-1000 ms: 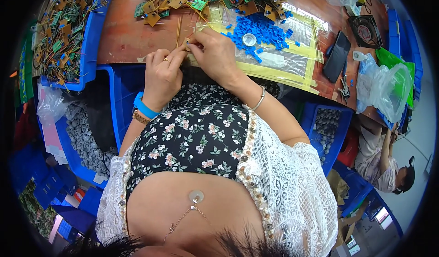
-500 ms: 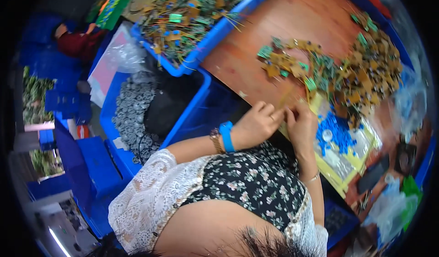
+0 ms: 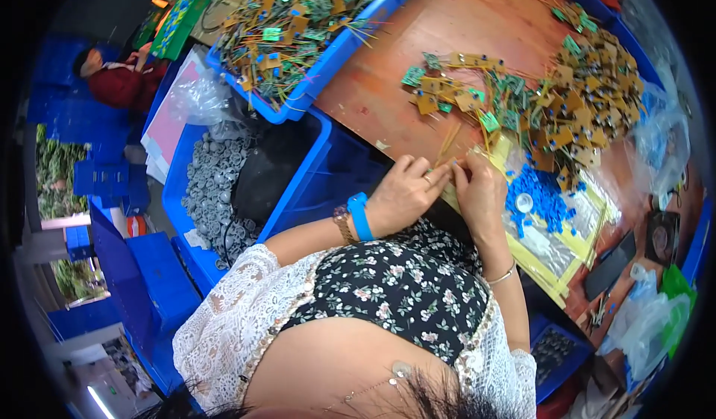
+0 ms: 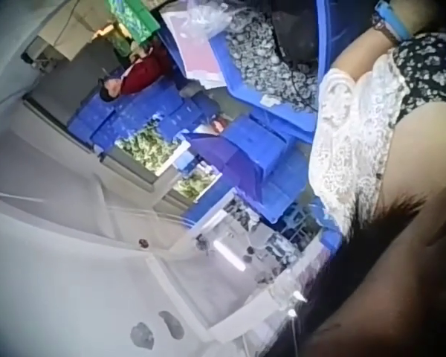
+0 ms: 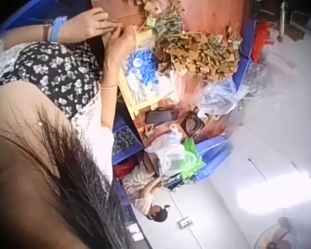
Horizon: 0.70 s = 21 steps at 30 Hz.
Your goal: Assembling and sorting small circuit boards with attached sensors on a workbench.
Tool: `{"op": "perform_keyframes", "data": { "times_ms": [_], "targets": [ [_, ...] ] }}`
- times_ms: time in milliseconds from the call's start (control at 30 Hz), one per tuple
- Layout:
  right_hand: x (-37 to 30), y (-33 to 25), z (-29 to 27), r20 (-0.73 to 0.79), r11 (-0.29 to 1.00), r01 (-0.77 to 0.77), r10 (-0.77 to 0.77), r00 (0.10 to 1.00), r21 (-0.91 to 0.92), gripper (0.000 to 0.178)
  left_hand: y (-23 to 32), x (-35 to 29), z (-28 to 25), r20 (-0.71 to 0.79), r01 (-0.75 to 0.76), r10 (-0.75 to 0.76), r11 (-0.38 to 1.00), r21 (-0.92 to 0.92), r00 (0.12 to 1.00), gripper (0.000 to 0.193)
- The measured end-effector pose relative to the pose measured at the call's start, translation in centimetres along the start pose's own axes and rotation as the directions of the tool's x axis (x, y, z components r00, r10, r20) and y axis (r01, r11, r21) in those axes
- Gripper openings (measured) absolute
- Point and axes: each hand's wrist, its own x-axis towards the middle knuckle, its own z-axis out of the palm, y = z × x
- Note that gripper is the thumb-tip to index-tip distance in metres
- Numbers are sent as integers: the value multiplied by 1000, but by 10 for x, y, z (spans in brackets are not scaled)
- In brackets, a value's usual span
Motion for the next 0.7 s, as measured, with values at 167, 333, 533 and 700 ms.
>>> {"op": "perform_keyframes", "data": {
  "times_ms": [167,333,533,700],
  "targets": [
    [-10,9,-29,-199,994,109,-111,974,-21,5,-50,10,-24,-395,-62,3,989,-138,919,30],
    [-7,33,-33,-215,939,169,-239,947,-299,10,-178,52,-98,-695,280,-29,926,251,719,43],
    [-12,56,-18,-194,911,200,-283,939,-360,10,-150,71,-59,-620,195,-218,975,-105,753,26],
    [-7,46,-13,-134,924,287,-327,935,-251,11,-56,58,41,-308,167,-201,977,-134,930,38]
  ]
}}
